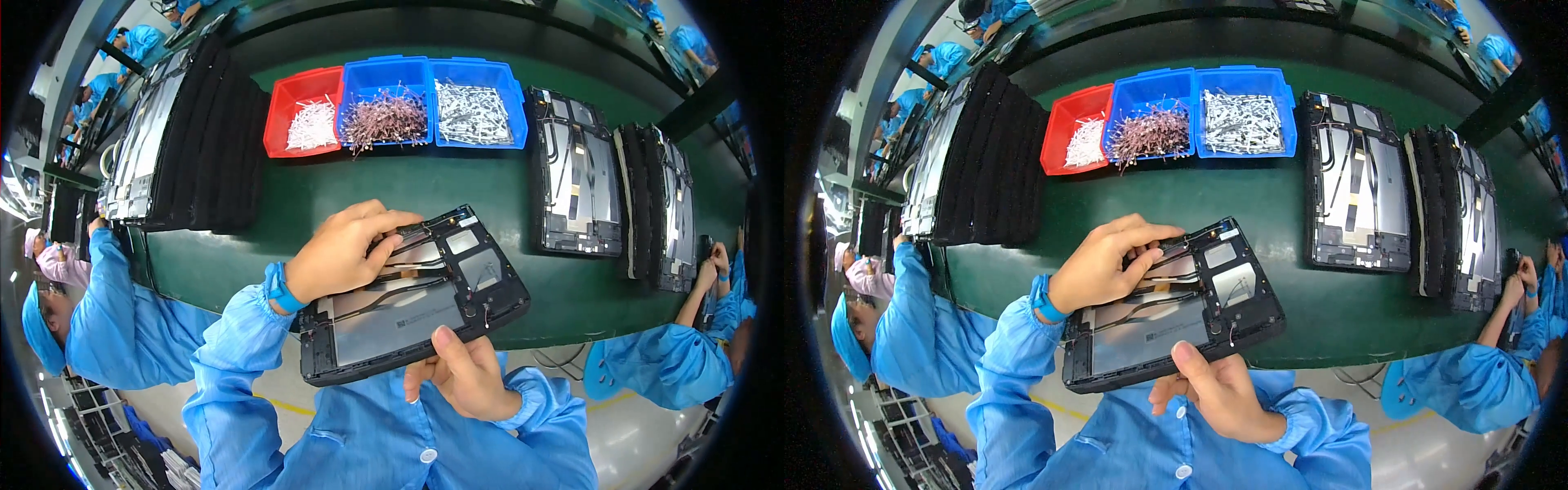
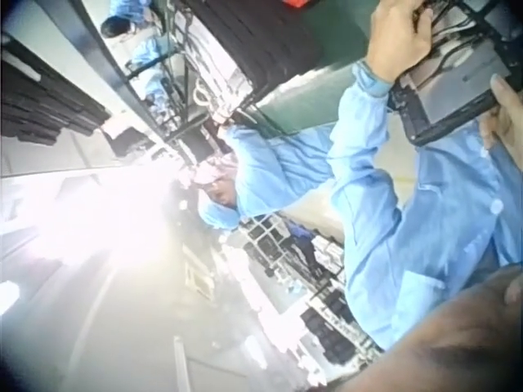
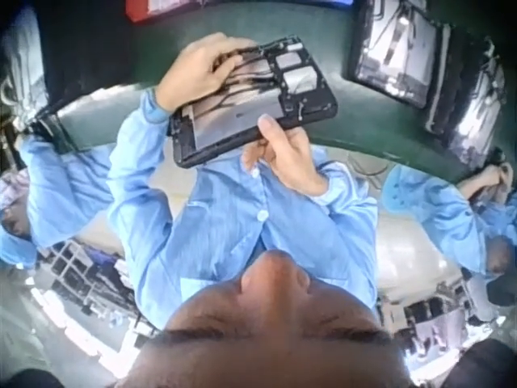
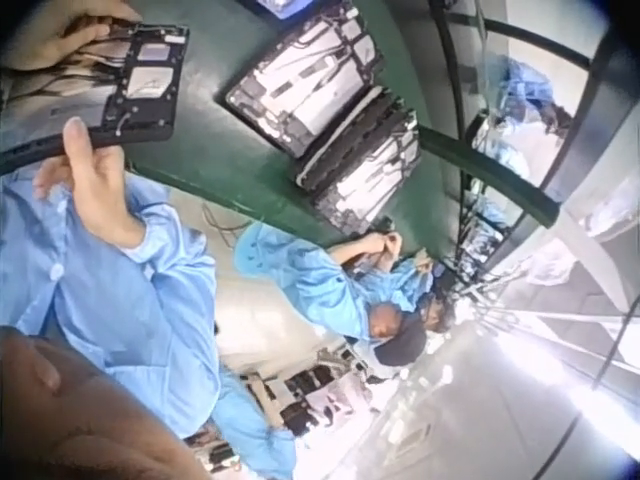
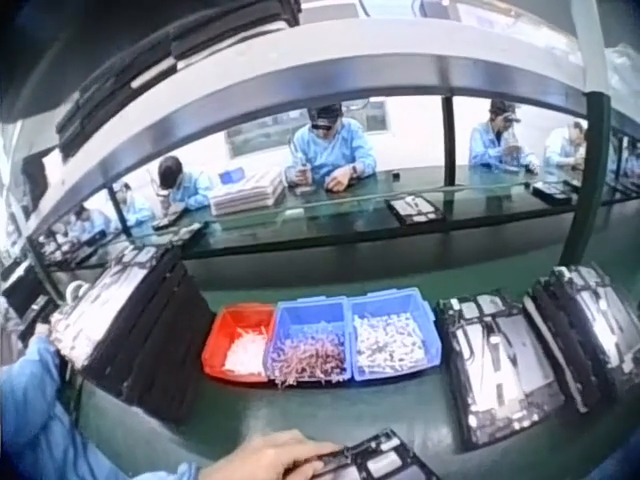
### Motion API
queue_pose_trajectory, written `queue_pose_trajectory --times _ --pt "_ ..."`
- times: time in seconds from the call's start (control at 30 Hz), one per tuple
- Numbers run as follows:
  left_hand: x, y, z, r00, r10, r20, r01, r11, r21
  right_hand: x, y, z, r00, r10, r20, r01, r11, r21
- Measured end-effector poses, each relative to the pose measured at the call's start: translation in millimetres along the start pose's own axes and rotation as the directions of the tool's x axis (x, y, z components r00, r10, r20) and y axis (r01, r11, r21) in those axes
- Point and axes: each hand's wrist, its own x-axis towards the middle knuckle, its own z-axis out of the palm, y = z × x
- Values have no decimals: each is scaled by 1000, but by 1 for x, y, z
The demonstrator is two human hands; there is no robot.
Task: The person assembles tablet devices on an assembly line by taking tablet frames from a stack, applying adhesive strips and small components from bins onto each frame by hand, and stacking the assembled frames on the workbench.
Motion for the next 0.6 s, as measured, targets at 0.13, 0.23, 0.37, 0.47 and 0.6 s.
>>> queue_pose_trajectory --times 0.13,0.23,0.37,0.47,0.6 --pt "-1 -1 -5 1000 -5 20 4 999 41 2 0 4 1000 -8 13 8 1000 14" --pt "1 0 -8 998 -9 62 6 998 58 3 -2 5 1000 -1 11 1 1000 17" --pt "7 1 -6 995 22 98 -23 1000 8 -1 -15 1 999 -15 -49 18 999 49" --pt "-11 2 -10 972 -173 158 214 931 -295 -10 -43 -30 994 73 -86 -82 990 -118" --pt "-44 23 -16 957 51 287 84 894 -439 -29 -107 -46 952 -184 -244 74 913 -400"
